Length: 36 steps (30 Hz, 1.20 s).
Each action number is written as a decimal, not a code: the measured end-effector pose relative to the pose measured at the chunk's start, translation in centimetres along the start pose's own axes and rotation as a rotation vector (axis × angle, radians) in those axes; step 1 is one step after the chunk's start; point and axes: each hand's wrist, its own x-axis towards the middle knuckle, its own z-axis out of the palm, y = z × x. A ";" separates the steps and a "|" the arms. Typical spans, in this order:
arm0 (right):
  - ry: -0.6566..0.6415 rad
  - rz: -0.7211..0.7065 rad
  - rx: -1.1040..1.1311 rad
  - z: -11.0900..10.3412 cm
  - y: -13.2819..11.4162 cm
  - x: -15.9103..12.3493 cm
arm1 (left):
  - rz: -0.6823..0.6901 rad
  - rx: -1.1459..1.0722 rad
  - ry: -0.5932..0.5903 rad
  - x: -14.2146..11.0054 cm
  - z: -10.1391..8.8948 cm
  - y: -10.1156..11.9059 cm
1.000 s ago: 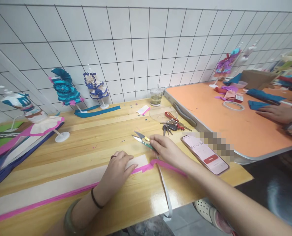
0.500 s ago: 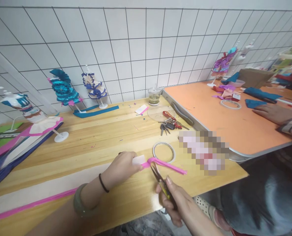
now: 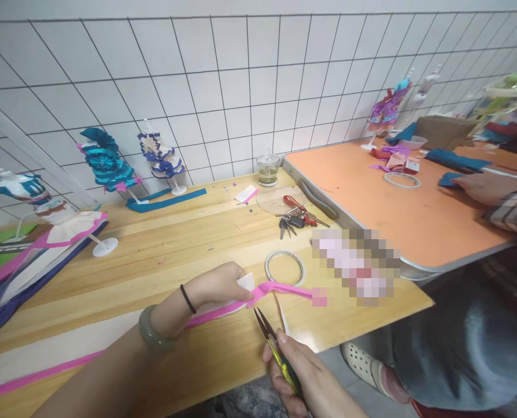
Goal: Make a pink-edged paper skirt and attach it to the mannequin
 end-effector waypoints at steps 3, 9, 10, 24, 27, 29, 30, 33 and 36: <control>0.002 -0.013 -0.004 0.1 -0.2 -0.1 | 0.016 -0.056 -0.026 0.0 0.1 0.0; 0.026 -0.019 -0.058 -0.1 -0.7 -0.2 | 0.040 -0.174 -0.046 -0.5 0.4 -0.4; 0.026 -0.016 -0.070 -0.1 -0.7 -0.1 | 0.049 -0.209 -0.058 -0.6 0.4 -0.6; -0.022 0.020 0.042 0.9 -0.6 1.6 | 0.117 -0.528 -0.183 -1.0 0.4 -2.1; -0.027 0.039 0.037 0.9 -0.8 1.6 | 0.094 -0.508 -0.175 -1.0 0.4 -2.4; -0.025 0.057 0.045 0.9 -0.8 1.6 | 0.073 -0.490 -0.172 -1.0 0.4 -2.6; -0.024 0.069 0.051 0.8 -0.8 1.6 | 0.069 -0.492 -0.175 -1.0 0.4 -2.7; -0.025 0.102 0.058 0.9 -0.9 1.6 | 0.092 -0.549 -0.186 -1.0 0.4 -2.9; -0.041 0.110 0.072 1.1 -1.5 1.6 | 0.116 -0.610 -0.194 -0.9 0.5 -3.2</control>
